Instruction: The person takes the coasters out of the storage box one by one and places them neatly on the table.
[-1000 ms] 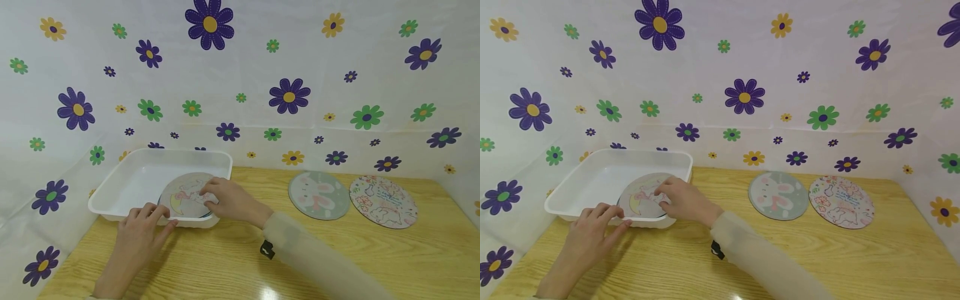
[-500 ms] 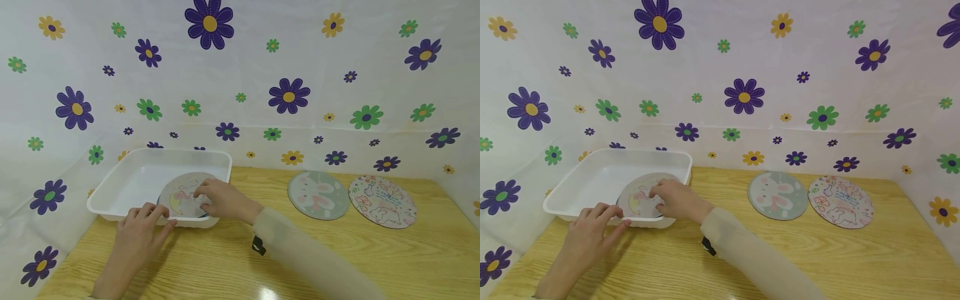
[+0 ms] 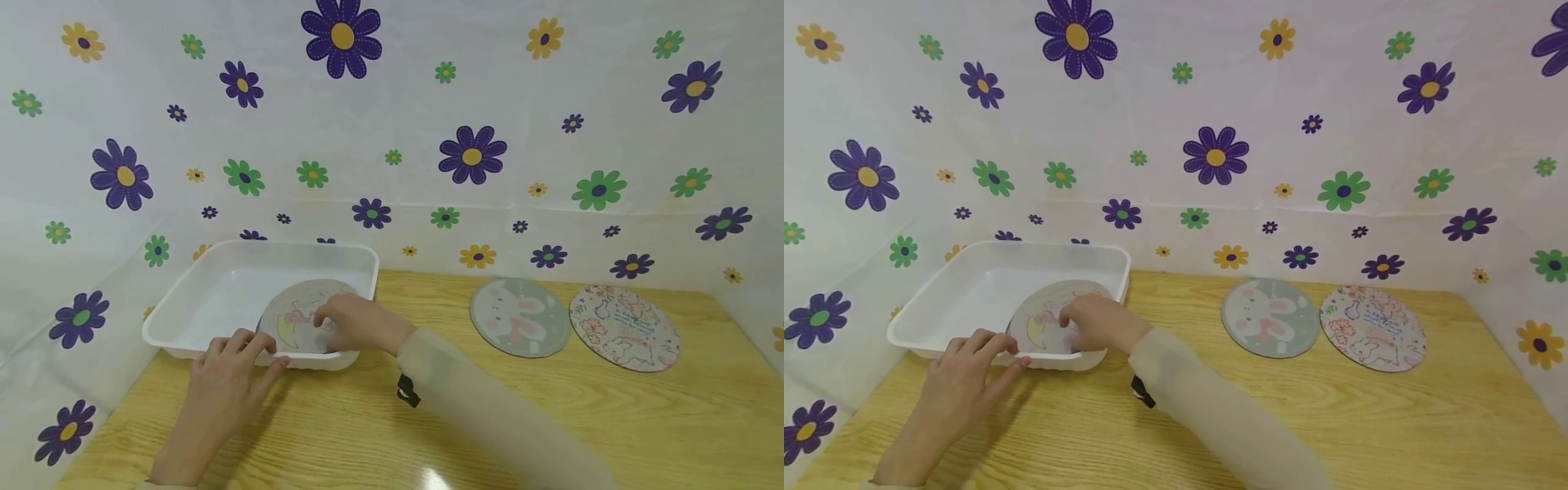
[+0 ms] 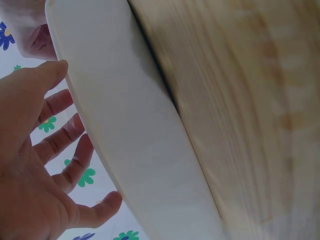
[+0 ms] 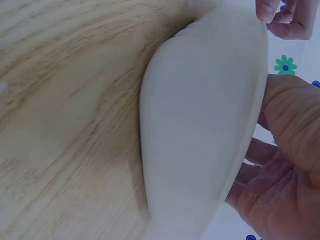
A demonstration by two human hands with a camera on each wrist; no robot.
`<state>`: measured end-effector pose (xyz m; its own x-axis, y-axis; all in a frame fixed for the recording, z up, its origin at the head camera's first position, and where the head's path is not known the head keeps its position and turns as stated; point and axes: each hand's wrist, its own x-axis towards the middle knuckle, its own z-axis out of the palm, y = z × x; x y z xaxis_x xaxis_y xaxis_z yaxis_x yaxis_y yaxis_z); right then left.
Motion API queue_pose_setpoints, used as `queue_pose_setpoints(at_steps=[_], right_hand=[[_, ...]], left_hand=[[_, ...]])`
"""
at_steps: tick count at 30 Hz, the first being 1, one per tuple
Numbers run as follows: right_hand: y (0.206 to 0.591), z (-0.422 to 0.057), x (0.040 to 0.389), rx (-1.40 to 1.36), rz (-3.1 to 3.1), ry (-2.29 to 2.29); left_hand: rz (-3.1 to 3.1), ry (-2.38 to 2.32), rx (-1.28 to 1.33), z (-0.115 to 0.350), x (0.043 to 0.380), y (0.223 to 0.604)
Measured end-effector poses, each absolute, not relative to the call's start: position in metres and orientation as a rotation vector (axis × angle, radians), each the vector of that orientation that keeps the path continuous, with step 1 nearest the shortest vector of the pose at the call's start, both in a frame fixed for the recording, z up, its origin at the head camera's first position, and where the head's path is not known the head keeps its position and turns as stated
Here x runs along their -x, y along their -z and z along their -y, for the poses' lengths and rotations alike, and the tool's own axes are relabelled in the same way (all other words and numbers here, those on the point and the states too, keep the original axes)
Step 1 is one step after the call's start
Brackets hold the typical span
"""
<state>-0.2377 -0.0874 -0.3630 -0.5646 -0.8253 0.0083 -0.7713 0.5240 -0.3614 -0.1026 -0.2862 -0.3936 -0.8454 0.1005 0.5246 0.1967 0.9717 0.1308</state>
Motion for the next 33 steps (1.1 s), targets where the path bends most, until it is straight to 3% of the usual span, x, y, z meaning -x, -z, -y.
queue_pose_setpoints(at_steps=[14,33], right_hand=[[0.368,0.104,0.244,1.214,-2.607,0.328],[0.376,0.115,0.246,1.223,-2.659,0.215]], left_hand=[[2.597,0.245,0.200,0.284,0.103,0.392],[2.635,0.266,0.176,0.285,0.105,0.391]])
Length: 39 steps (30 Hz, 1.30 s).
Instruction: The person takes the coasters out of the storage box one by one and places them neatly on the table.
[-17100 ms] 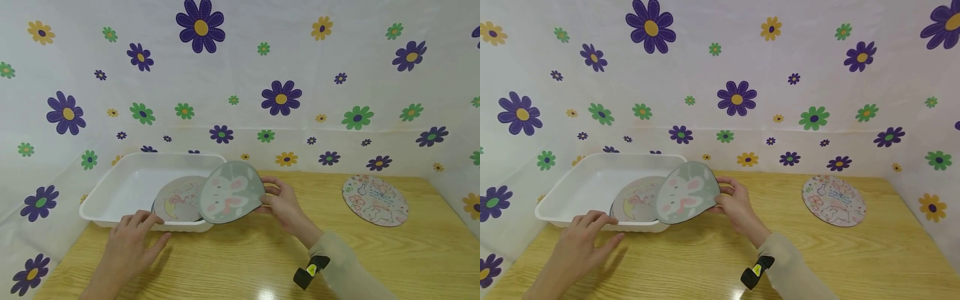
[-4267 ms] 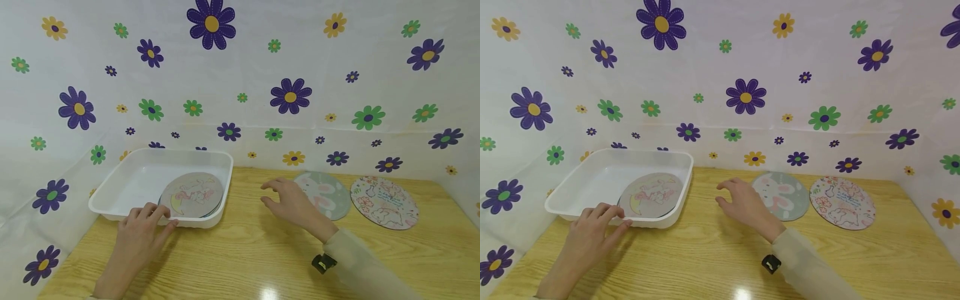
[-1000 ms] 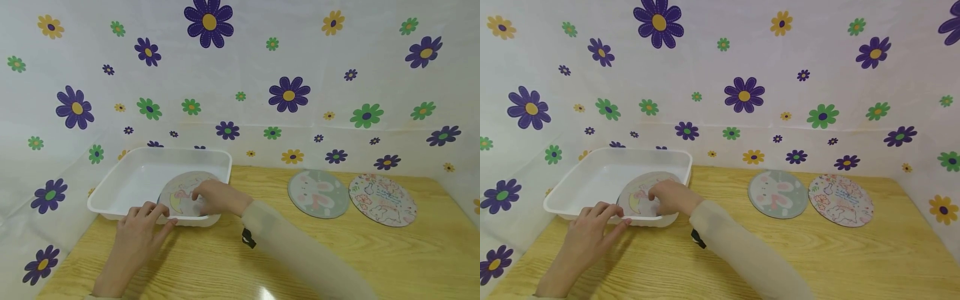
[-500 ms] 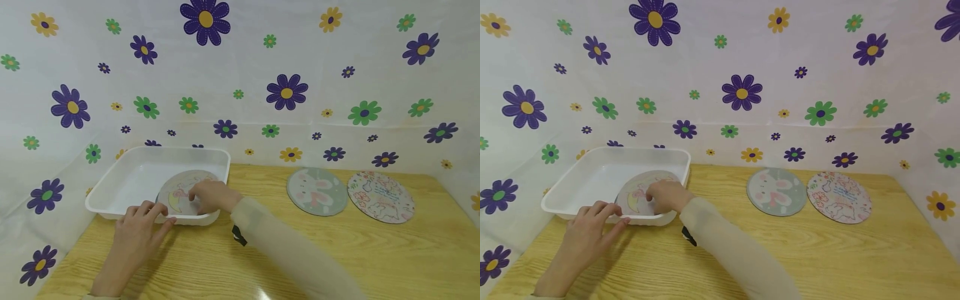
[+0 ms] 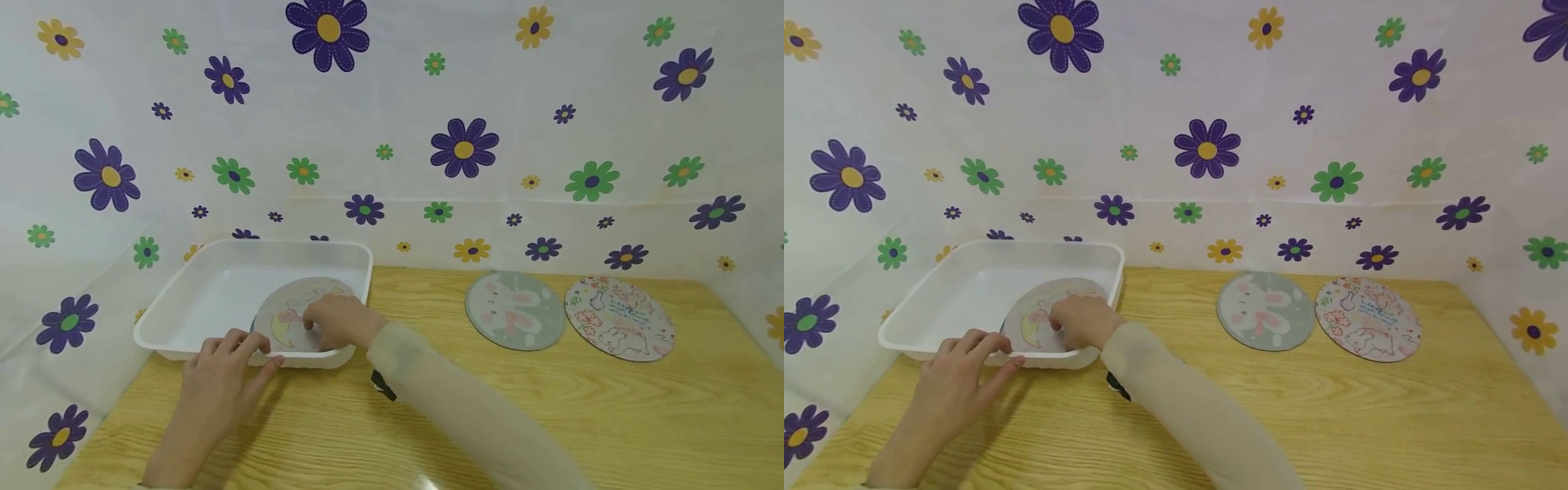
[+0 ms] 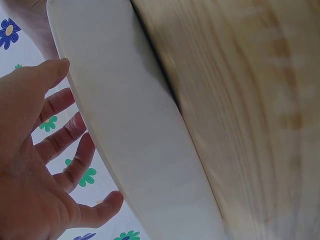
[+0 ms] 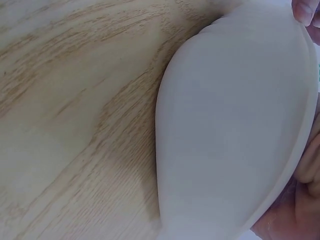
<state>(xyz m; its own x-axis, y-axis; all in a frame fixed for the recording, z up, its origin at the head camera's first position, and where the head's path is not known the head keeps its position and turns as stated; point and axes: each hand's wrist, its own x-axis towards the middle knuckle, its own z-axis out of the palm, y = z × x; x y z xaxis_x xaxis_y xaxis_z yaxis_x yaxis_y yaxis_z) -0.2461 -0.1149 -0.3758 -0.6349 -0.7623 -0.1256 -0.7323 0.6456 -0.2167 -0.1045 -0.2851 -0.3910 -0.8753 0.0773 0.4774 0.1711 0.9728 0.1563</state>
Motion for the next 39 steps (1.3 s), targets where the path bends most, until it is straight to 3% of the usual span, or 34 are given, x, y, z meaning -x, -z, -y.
queue_pose_setpoints(at_steps=[26,39], right_hand=[[0.376,0.109,0.248,1.380,-2.597,0.332],[0.383,0.104,0.236,1.428,-2.969,0.196]], left_hand=[[2.620,0.278,0.182,0.286,0.103,0.392],[2.601,0.282,0.186,0.285,0.104,0.392]])
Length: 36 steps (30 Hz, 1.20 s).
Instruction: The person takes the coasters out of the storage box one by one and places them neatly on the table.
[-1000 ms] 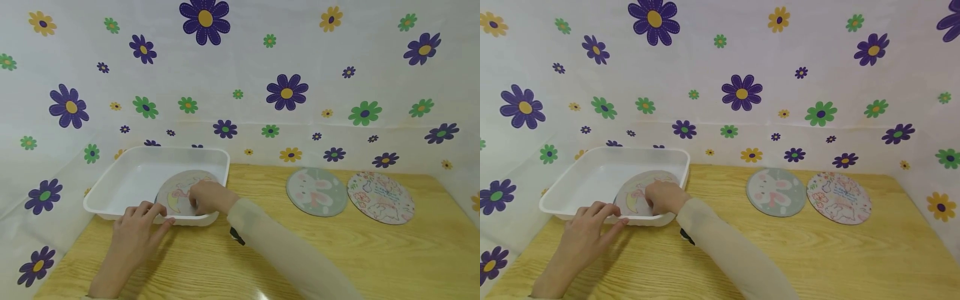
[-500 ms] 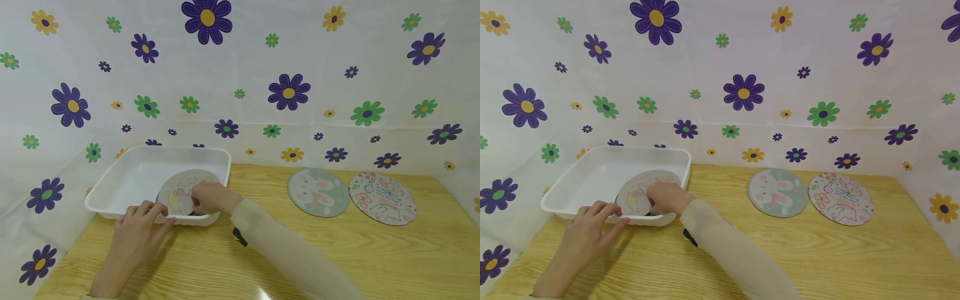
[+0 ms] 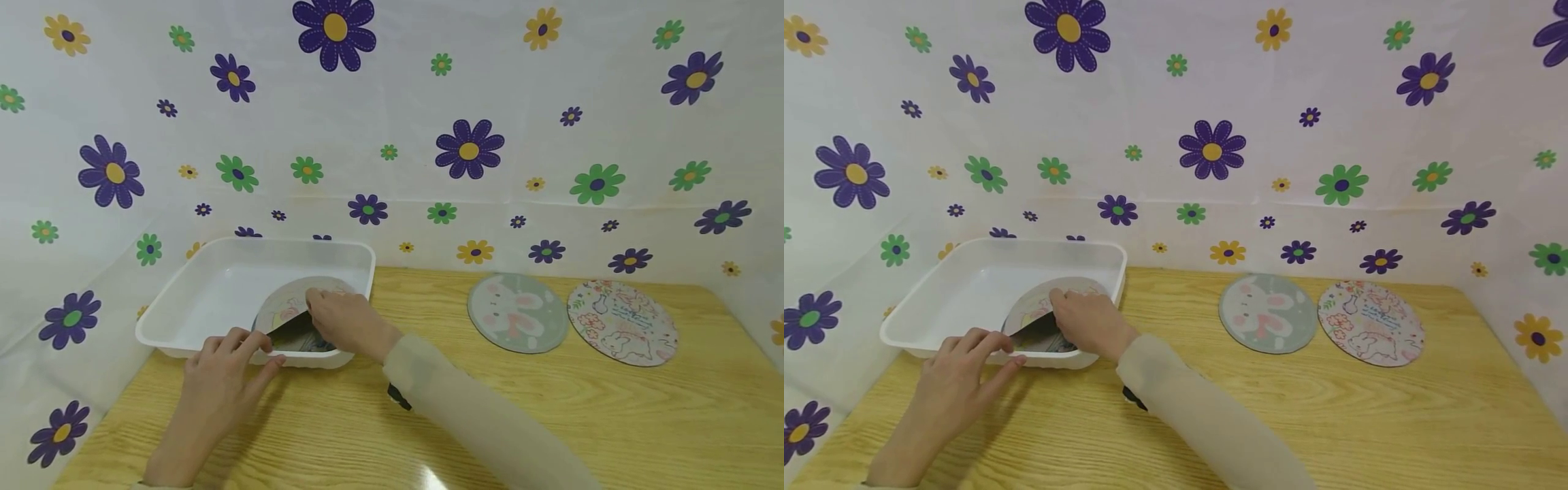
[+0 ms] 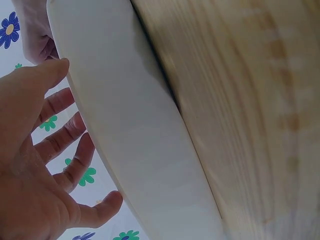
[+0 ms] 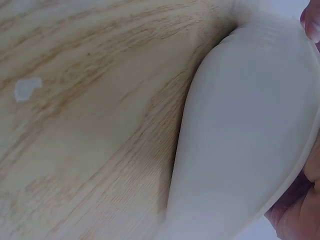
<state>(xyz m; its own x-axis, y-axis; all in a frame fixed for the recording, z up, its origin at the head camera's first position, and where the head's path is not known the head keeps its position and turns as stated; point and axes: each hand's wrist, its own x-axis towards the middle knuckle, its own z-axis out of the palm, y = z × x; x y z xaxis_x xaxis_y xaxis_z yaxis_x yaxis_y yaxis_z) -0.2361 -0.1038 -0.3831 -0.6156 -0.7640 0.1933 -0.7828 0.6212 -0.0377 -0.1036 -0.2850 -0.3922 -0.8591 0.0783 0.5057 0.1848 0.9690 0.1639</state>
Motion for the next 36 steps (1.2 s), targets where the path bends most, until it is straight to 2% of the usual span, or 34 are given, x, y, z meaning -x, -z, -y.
queue_pose_setpoints(at_steps=[8,16,28,36], right_hand=[[0.386,0.101,0.235,-1.312,2.561,-0.168],[0.395,0.096,0.241,-1.345,2.494,-0.529],[0.394,0.101,0.240,-0.979,2.645,-1.046],[0.392,0.106,0.239,-0.785,2.711,-1.108]], left_hand=[[2.611,0.272,0.185,0.285,0.104,0.392],[2.644,0.281,0.164,0.286,0.103,0.391],[2.635,0.273,0.166,0.285,0.104,0.391],[2.632,0.286,0.163,0.284,0.105,0.390]])
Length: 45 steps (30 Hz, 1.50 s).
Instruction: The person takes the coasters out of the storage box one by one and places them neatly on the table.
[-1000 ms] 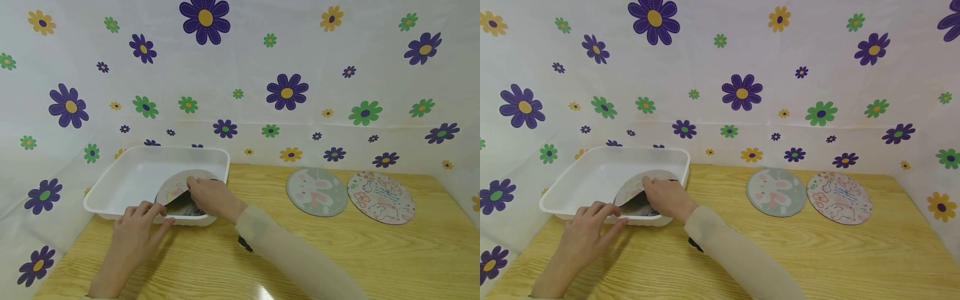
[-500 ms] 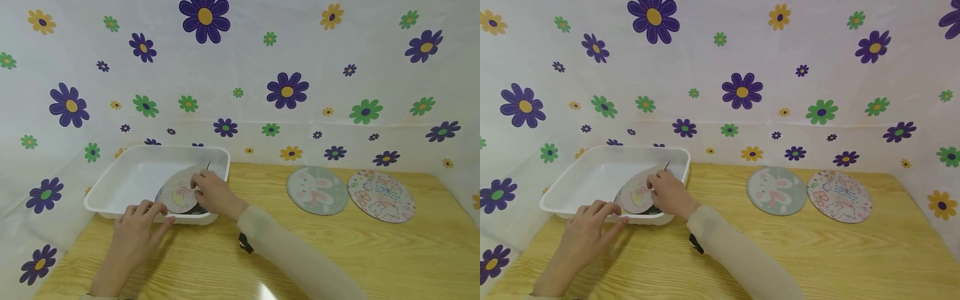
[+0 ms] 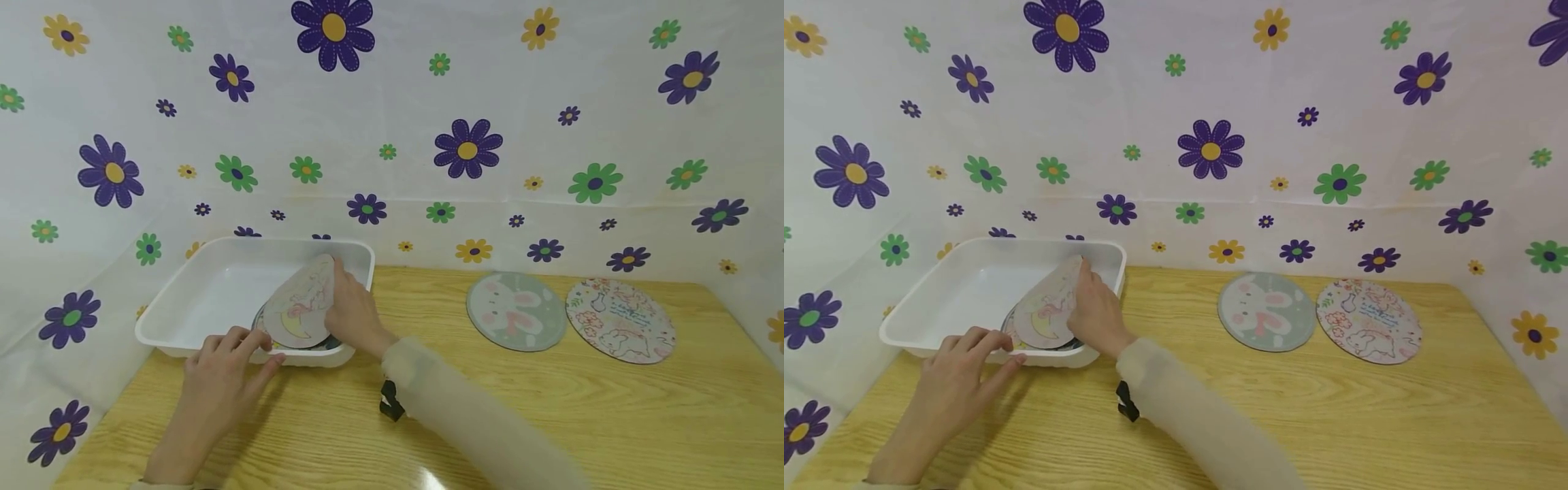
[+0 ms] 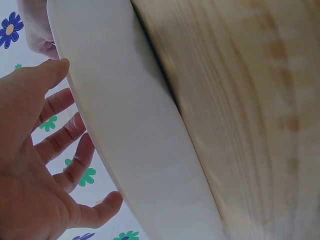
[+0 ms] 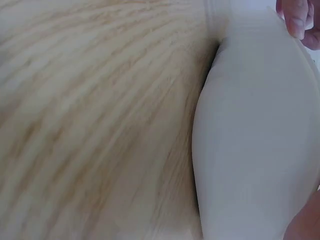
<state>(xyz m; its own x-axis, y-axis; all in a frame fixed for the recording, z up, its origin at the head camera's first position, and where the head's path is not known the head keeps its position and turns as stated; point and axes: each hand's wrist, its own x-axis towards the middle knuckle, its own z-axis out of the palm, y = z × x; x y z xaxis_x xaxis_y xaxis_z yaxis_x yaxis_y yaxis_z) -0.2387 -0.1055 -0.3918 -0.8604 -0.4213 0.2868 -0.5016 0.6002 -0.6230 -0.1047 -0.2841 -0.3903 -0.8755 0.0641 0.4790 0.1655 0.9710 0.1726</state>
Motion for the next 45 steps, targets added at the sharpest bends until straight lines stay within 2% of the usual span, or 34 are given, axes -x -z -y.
queue_pose_setpoints(at_steps=[6,21,29,37,45], right_hand=[[0.391,0.107,0.239,-0.779,2.698,-1.038],[0.389,0.104,0.241,-1.004,2.585,-0.974],[0.378,0.096,0.239,-0.945,2.499,-1.433],[0.374,0.094,0.237,-0.688,2.481,-2.048],[0.377,0.090,0.238,-0.448,2.396,-2.395]], left_hand=[[2.616,0.286,0.170,0.284,0.106,0.390],[2.603,0.274,0.175,0.284,0.106,0.388],[2.606,0.285,0.168,0.283,0.106,0.388],[2.635,0.283,0.160,0.284,0.105,0.387],[2.646,0.294,0.151,0.285,0.103,0.390]])
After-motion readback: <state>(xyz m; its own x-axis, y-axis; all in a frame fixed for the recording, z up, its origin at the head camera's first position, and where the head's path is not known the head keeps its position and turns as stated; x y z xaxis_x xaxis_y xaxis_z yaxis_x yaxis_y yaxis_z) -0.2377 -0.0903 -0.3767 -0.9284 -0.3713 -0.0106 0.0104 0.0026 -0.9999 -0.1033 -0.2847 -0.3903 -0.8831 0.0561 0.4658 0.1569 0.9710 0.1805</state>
